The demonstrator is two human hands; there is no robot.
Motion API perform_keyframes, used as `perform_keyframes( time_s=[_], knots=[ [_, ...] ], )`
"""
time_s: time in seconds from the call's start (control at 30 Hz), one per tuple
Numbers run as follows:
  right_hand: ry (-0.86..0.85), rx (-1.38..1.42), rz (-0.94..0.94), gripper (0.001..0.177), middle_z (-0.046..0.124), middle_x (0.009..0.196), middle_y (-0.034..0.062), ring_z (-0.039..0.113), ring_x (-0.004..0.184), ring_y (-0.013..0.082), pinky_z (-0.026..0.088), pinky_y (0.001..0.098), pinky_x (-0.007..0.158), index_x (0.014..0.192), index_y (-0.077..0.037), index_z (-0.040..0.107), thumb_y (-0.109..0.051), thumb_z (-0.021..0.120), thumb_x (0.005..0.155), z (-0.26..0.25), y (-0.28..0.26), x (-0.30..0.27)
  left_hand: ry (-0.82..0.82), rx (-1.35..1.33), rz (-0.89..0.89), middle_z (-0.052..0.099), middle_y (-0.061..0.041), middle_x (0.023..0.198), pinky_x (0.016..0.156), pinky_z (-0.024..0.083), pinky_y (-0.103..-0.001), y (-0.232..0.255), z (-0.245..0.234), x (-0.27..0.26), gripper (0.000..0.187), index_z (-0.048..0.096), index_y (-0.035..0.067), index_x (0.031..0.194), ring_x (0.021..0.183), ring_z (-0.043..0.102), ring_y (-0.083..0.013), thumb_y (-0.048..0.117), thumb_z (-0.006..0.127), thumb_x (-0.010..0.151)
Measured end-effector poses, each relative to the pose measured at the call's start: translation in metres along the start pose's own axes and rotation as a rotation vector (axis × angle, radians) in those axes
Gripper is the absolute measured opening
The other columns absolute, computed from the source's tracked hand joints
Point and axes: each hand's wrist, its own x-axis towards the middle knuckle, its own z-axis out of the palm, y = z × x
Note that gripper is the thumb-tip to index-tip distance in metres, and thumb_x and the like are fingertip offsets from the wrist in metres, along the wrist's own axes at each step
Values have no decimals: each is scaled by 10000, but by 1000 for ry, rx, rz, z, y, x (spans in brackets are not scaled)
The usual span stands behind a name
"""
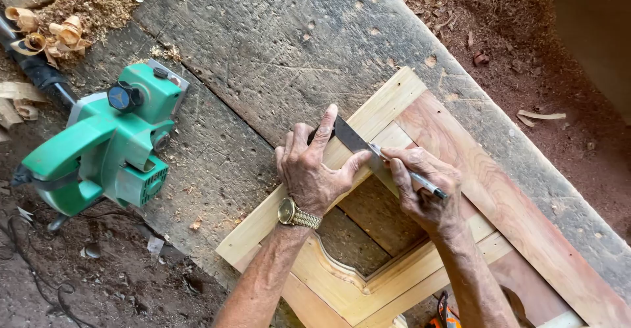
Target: The person uses a metal square and a pen to mark straight lines on a wooden panel with decorative cutouts. They align the square along the edges and across the surface of the wood, drawing precise guidelines for further woodworking.
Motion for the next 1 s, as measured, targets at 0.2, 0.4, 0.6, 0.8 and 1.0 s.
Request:
perform_keyframes(
  time_s=[0.2,0.4,0.6,0.8,1.0],
  knots=[
    [-7,9,-8,174,753,832,111,748,754,317,591,408,669,1086,-134,795,-115,668,968,2,-5,4,-15,-8,6,541,-50,922,701,481,-466,0,-1,1,898,611,272,1410,843,621,-321,667,844,637],
    [-31,-42,153,135,732,808,113,731,723,340,571,410,668,1037,-179,801,-165,682,975,-7,-9,3,-4,-8,0,540,-37,923,701,479,-454,-1,0,0,898,612,280,1412,843,620,-310,686,835,644],
    [20,-36,261,137,758,822,97,739,727,274,567,326,656,1031,-198,812,-186,691,969,-1,-6,1,-1,-19,7,538,-38,917,697,474,-455,0,1,0,889,623,265,1400,844,620,-310,667,845,640],
    [12,45,99,166,757,796,85,755,754,297,593,406,691,1009,-178,794,-146,632,992,0,-1,5,6,-27,0,547,-39,919,699,472,-447,0,1,1,897,623,262,1403,852,625,-308,663,851,634],
    [-5,17,43,149,739,792,115,735,738,362,588,446,678,1019,-178,793,-122,666,967,1,-4,11,16,-30,20,543,-46,913,694,474,-448,-2,1,1,881,623,253,1401,844,624,-315,640,855,644]
  ],
)
